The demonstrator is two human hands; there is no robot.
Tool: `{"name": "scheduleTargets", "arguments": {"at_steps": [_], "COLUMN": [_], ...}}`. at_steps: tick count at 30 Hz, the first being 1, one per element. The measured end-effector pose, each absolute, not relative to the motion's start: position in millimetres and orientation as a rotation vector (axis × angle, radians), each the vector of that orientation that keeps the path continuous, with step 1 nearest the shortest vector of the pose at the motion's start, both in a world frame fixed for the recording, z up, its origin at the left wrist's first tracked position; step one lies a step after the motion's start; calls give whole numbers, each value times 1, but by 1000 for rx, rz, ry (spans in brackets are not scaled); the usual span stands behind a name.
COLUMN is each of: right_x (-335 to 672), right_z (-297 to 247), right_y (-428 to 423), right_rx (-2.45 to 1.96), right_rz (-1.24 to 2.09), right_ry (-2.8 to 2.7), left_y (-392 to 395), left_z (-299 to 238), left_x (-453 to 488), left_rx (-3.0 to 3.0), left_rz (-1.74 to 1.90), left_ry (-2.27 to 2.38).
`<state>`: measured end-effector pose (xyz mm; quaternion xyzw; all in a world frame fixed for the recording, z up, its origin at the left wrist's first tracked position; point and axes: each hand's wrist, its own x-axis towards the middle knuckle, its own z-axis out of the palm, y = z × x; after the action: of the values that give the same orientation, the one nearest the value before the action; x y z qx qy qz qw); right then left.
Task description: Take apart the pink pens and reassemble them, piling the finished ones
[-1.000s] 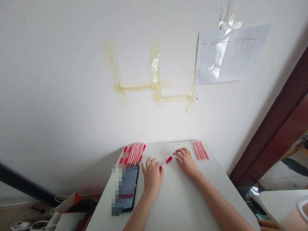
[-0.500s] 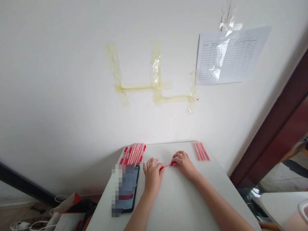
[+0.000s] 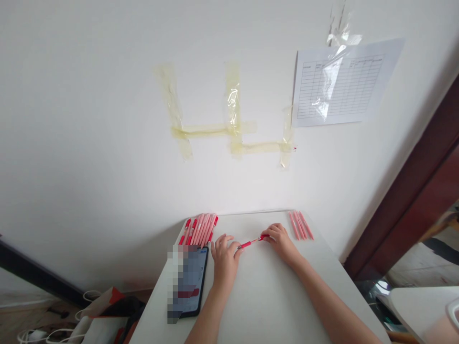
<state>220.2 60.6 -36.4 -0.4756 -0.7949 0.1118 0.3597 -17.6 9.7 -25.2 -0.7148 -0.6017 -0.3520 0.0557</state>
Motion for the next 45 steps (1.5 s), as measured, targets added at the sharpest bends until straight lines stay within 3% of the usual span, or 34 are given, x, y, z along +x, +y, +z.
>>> {"name": "scheduleTargets", "arguments": {"at_steps": [26, 45], "right_x": [219, 215], "right_z": [-28, -27], "right_y": [56, 50], "right_rx": [-1179, -1243], "right_rz": [104, 166], "right_ry": [-1987, -2135], "left_y": [8, 8], "left_z": [-22, -23], "left_x": [-15, -15], "left_rx": [-2060, -2051], "left_rz": [-1064, -1128], "left_ry": [-1955, -1937]}}
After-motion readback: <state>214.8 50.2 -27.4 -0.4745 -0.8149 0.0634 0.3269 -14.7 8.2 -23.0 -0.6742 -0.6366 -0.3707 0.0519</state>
